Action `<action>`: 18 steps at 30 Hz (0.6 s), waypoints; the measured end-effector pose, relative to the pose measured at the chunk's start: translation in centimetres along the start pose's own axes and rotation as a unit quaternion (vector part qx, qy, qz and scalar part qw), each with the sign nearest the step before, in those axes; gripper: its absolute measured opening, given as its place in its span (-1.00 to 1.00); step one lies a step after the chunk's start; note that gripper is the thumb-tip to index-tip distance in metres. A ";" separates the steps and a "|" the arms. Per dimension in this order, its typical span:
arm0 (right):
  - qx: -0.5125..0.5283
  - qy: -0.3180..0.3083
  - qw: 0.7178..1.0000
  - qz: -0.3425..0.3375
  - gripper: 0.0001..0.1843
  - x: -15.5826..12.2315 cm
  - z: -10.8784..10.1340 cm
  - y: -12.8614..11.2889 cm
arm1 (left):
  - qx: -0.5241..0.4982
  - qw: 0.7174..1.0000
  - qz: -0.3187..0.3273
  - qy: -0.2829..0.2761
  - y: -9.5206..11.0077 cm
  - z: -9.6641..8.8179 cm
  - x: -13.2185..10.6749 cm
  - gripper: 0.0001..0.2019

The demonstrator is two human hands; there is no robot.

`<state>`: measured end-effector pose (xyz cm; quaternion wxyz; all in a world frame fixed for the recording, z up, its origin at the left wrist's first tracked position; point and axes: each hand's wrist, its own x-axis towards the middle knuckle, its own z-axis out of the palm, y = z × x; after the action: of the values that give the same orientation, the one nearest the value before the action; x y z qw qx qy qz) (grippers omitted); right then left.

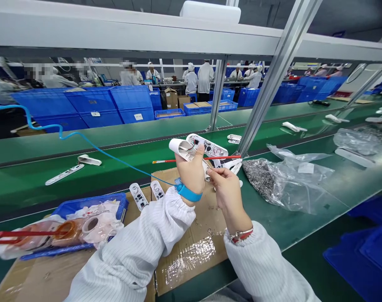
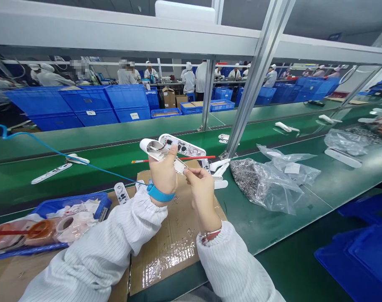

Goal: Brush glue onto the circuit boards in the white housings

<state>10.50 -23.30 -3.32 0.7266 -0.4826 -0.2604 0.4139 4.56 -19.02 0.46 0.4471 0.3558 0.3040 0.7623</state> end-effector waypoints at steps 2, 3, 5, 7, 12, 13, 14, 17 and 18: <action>-0.002 -0.013 1.000 0.006 -0.68 0.2 -0.1 -0.1 | -0.007 1.000 -0.006 0.001 -0.1 -0.1 -0.1 -0.65; -0.002 -0.021 1.000 0.008 -0.67 0.3 -0.2 -0.1 | -0.012 1.000 -0.009 0.001 -0.1 -0.2 -0.1 -0.65; 0.002 -0.039 0.999 0.009 -0.63 0.7 -0.3 -0.1 | -0.022 1.000 -0.015 -0.001 0.0 -0.1 -0.2 -0.66; 0.002 -0.058 0.998 0.001 -0.57 1.1 -0.4 0.2 | -0.037 0.999 -0.024 -0.007 0.1 0.0 -0.1 -0.66; -0.030 -0.081 0.994 -0.060 -0.50 2.3 -0.8 1.0 | -0.098 0.994 -0.056 0.000 0.4 0.5 0.7 -0.64; -0.038 -0.079 0.993 -0.077 -0.48 2.6 -0.9 1.0 | -0.105 0.992 -0.064 0.003 0.4 0.6 1.0 -0.65; -0.045 -0.075 0.992 -0.095 -0.45 3.0 -1.2 0.9 | -0.107 0.992 -0.073 0.001 0.5 0.6 1.3 -0.65; -0.043 -0.069 0.986 -0.145 -0.31 4.3 -2.0 -0.2 | -0.095 0.988 -0.114 -0.038 0.8 0.7 2.2 -0.68; -0.052 -0.077 0.983 -0.158 -0.28 4.8 -2.2 -0.7 | -0.086 0.986 -0.132 -0.055 0.9 0.7 2.5 -0.69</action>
<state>14.92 -20.41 -3.60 0.7350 -0.4389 -0.4094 0.3155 3.83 -17.02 2.24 0.5891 0.3142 0.2563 0.6989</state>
